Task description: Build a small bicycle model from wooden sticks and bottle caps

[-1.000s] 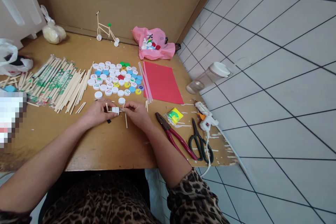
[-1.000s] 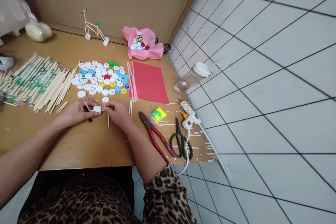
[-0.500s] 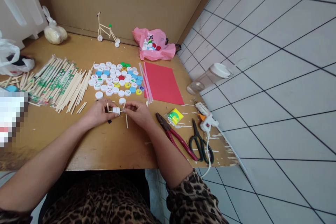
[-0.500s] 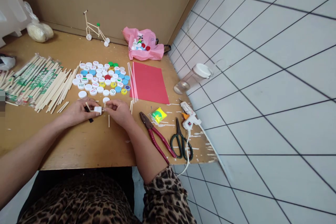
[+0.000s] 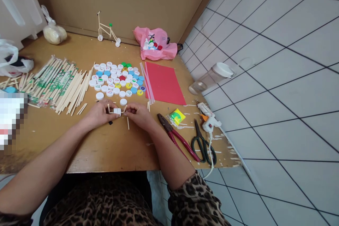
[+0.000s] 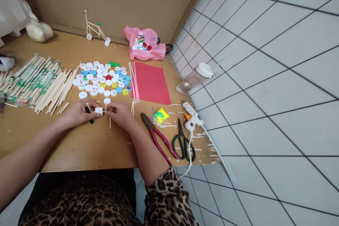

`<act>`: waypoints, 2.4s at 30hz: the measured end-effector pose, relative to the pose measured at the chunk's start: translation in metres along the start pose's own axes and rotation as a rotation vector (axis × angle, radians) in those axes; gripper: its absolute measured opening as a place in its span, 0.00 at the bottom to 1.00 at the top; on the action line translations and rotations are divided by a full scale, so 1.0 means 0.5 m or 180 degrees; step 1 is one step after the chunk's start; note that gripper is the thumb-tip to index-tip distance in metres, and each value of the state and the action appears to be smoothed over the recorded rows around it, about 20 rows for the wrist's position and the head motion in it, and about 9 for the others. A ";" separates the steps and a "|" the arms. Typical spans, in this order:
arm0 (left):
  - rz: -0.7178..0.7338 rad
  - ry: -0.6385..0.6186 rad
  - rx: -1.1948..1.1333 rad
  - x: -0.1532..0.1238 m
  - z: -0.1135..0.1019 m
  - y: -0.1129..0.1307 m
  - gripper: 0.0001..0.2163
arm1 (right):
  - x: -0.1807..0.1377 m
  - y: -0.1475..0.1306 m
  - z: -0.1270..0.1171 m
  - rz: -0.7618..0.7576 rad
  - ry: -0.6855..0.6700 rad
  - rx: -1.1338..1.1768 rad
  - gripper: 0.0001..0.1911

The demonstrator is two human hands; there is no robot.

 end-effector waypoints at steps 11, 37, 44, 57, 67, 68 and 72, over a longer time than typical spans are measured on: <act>-0.0014 0.0050 -0.0006 -0.001 0.001 -0.006 0.08 | 0.003 0.007 0.001 0.0047 0.0059 -0.0030 0.04; 0.0152 0.0023 0.0135 -0.002 0.000 0.017 0.05 | -0.001 0.026 0.007 0.0207 -0.0103 0.0106 0.10; 0.0123 0.0051 0.0162 -0.004 0.000 0.019 0.05 | -0.005 0.012 -0.012 0.0198 0.0131 -0.0316 0.03; 0.0158 0.0023 0.0290 -0.007 0.000 0.026 0.04 | -0.006 0.004 -0.009 0.0116 0.0179 -0.0536 0.06; 0.0147 0.0011 0.0225 -0.004 0.003 0.016 0.05 | -0.003 0.002 -0.006 0.0126 0.0111 -0.0506 0.03; 0.0145 0.0015 0.0211 -0.005 0.003 0.016 0.05 | -0.002 0.002 -0.004 0.0128 0.0107 -0.0505 0.03; 0.0131 0.0003 0.0233 -0.006 0.003 0.019 0.05 | -0.001 0.000 -0.002 0.0056 0.0105 -0.0484 0.05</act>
Point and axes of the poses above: each hand's wrist, its own x-axis towards the middle knuckle, its own z-axis out of the palm, y = z × x, the point moved 8 cm from there along x, towards the middle knuckle, and after that the axes turned 1 degree about z, right-handed, at the moved point
